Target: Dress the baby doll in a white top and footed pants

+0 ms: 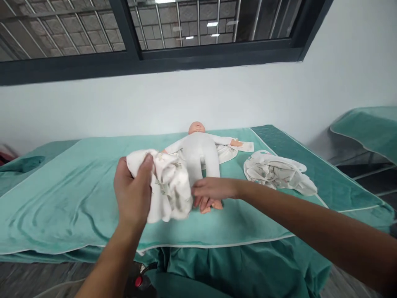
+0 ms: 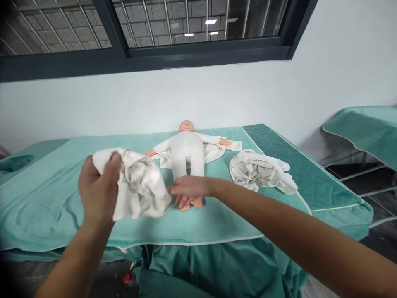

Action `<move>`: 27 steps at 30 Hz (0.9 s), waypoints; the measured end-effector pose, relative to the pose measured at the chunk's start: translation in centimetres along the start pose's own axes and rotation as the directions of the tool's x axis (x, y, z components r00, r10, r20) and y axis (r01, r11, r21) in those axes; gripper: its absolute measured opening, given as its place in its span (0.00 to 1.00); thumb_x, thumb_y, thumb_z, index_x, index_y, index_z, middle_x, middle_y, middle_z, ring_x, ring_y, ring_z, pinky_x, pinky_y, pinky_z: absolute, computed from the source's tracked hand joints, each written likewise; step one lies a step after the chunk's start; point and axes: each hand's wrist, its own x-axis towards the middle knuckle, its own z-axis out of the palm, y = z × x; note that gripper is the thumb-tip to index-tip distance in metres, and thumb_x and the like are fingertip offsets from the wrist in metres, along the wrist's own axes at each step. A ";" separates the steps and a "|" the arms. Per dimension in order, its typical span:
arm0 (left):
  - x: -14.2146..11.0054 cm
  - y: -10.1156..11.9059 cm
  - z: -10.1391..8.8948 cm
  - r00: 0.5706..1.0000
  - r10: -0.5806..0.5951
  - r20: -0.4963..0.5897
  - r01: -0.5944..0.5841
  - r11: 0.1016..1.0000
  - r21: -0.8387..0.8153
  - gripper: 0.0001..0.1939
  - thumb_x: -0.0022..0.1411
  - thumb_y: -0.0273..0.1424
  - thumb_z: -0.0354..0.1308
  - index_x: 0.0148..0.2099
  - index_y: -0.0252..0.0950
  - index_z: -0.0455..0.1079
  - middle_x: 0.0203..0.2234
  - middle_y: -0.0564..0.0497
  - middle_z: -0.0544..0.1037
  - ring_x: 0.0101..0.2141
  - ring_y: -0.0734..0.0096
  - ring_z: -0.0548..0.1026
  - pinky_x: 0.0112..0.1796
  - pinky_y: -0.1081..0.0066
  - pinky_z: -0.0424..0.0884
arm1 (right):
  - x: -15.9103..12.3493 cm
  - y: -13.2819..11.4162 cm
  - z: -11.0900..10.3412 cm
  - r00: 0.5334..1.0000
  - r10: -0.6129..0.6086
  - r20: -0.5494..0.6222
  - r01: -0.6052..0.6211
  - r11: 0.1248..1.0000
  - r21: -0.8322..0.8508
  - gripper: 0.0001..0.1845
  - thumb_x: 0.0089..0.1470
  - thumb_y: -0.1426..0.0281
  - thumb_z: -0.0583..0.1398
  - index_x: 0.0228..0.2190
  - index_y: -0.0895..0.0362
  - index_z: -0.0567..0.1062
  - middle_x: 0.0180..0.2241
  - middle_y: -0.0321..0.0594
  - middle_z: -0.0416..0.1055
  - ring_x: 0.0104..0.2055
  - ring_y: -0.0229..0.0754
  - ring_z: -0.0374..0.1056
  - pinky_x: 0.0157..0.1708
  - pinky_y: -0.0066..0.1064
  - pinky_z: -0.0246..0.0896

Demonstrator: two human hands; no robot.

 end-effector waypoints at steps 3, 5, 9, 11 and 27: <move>2.9 -3.2 0.3 0.982 -0.174 0.067 0.155 0.960 0.233 0.19 0.57 0.46 0.64 0.42 0.38 0.70 0.32 0.53 0.77 0.32 0.66 0.75 0.30 0.70 0.69 | 0.3 0.1 0.1 0.987 -0.162 0.002 0.161 0.974 -0.161 0.12 0.59 0.61 0.62 0.36 0.58 0.75 0.38 0.43 0.78 0.34 0.38 0.73 0.35 0.29 0.68; 4.0 -6.3 1.2 0.922 -0.338 0.190 0.253 0.896 0.365 0.21 0.58 0.45 0.62 0.47 0.36 0.69 0.36 0.48 0.79 0.35 0.60 0.77 0.35 0.65 0.72 | 1.0 -0.2 -1.5 0.948 -0.287 -0.133 0.261 0.948 -0.183 0.11 0.58 0.63 0.61 0.38 0.58 0.76 0.38 0.42 0.78 0.38 0.40 0.73 0.39 0.30 0.68; 3.0 -10.6 4.6 0.869 -0.310 0.386 0.144 0.905 0.401 0.25 0.58 0.38 0.61 0.55 0.34 0.68 0.56 0.37 0.72 0.56 0.51 0.72 0.56 0.56 0.68 | 4.2 -0.6 -7.8 0.723 -0.436 -0.536 0.321 0.899 -0.299 0.18 0.54 0.61 0.64 0.45 0.56 0.73 0.46 0.44 0.75 0.46 0.45 0.72 0.50 0.38 0.68; 1.9 -10.6 6.7 0.863 -0.264 0.430 0.136 0.943 0.305 0.24 0.61 0.39 0.59 0.58 0.36 0.67 0.59 0.39 0.71 0.60 0.52 0.69 0.61 0.54 0.63 | 6.7 -0.6 -11.7 0.552 -0.449 -0.703 0.250 0.893 -0.373 0.33 0.51 0.58 0.67 0.55 0.56 0.68 0.58 0.51 0.66 0.54 0.50 0.69 0.55 0.43 0.65; 5.4 -9.5 14.3 0.459 -0.472 0.753 0.801 0.586 -0.122 0.26 0.55 0.43 0.69 0.53 0.37 0.74 0.45 0.40 0.82 0.34 0.60 0.82 0.36 0.65 0.81 | 17.7 -4.1 -25.4 0.876 -0.231 -0.423 0.115 0.953 -0.281 0.39 0.52 0.42 0.64 0.51 0.60 0.76 0.55 0.56 0.74 0.55 0.57 0.70 0.56 0.43 0.65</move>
